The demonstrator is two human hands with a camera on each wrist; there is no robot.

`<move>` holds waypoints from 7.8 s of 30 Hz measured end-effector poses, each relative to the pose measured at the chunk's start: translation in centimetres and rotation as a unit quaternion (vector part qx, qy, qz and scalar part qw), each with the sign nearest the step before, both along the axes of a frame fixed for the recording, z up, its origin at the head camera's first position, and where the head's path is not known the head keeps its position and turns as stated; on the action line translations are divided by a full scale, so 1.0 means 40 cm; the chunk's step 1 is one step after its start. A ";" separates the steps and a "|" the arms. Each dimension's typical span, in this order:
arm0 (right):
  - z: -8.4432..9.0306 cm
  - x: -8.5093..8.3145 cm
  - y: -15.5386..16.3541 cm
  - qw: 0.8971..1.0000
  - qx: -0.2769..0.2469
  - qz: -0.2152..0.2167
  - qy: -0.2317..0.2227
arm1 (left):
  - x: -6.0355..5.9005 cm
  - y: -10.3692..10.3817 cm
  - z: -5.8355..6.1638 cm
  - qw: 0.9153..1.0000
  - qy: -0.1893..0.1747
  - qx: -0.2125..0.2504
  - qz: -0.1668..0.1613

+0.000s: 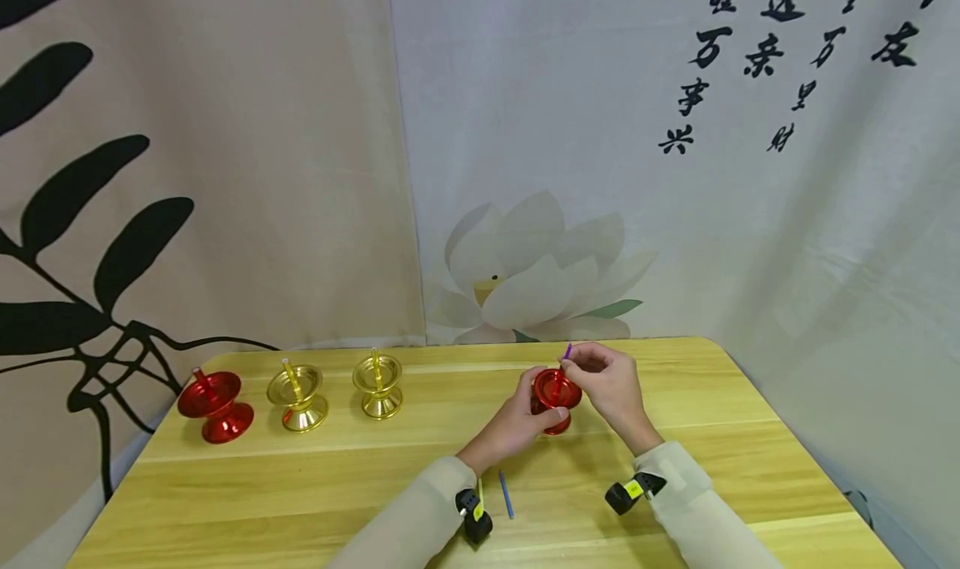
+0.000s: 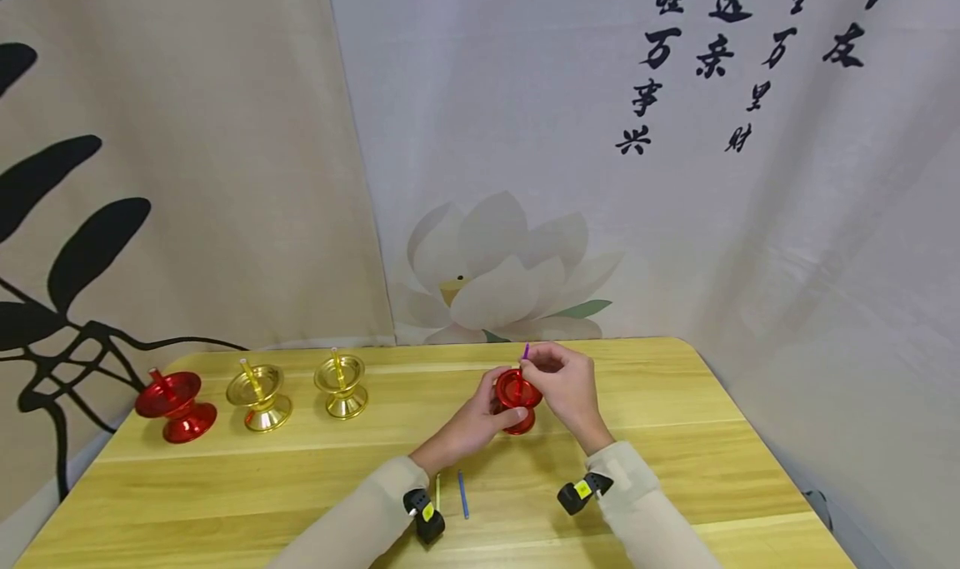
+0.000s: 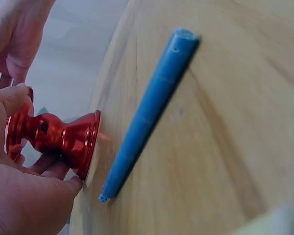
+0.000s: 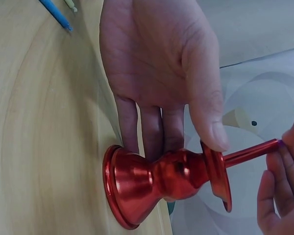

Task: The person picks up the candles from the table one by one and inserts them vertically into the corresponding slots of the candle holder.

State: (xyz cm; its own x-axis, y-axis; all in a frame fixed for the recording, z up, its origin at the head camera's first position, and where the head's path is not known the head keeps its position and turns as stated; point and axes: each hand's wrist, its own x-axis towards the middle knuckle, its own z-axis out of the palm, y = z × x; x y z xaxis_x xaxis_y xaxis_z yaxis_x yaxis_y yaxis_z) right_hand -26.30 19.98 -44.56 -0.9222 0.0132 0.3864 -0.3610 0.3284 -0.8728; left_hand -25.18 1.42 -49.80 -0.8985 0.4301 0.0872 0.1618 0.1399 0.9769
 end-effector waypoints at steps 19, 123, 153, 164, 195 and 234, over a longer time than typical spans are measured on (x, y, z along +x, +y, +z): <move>-0.011 0.000 0.001 1.000 -0.007 -0.006 -0.013 | 0.001 -0.002 -0.001 1.000 0.004 -0.013 0.002; -0.102 0.230 -0.145 0.955 0.168 0.195 -0.149 | 0.019 -0.527 0.017 0.972 -0.025 -0.038 0.232; -0.101 0.229 -0.142 0.950 0.212 0.198 -0.120 | 0.017 -0.419 0.006 0.981 -0.010 0.001 0.195; -0.102 0.226 -0.140 0.947 0.214 0.207 -0.117 | 0.011 -0.389 -0.004 0.982 -0.008 0.020 0.186; -0.072 0.163 -0.143 0.964 0.021 0.154 -0.214 | 0.017 -0.311 -0.010 0.988 -0.011 0.046 0.150; -0.015 0.097 -0.211 0.994 -0.019 0.047 -0.093 | 0.020 -0.227 -0.005 0.994 -0.001 0.057 0.098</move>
State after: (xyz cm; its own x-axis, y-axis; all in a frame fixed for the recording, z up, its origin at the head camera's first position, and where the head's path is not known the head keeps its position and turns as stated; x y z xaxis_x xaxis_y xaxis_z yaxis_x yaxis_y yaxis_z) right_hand -22.42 11.56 -45.15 -0.9755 -0.0643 0.2102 -0.2197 0.2656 -0.9387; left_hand -24.38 -7.64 -50.00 -0.9643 0.2348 0.1228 0.1396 0.0561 0.9886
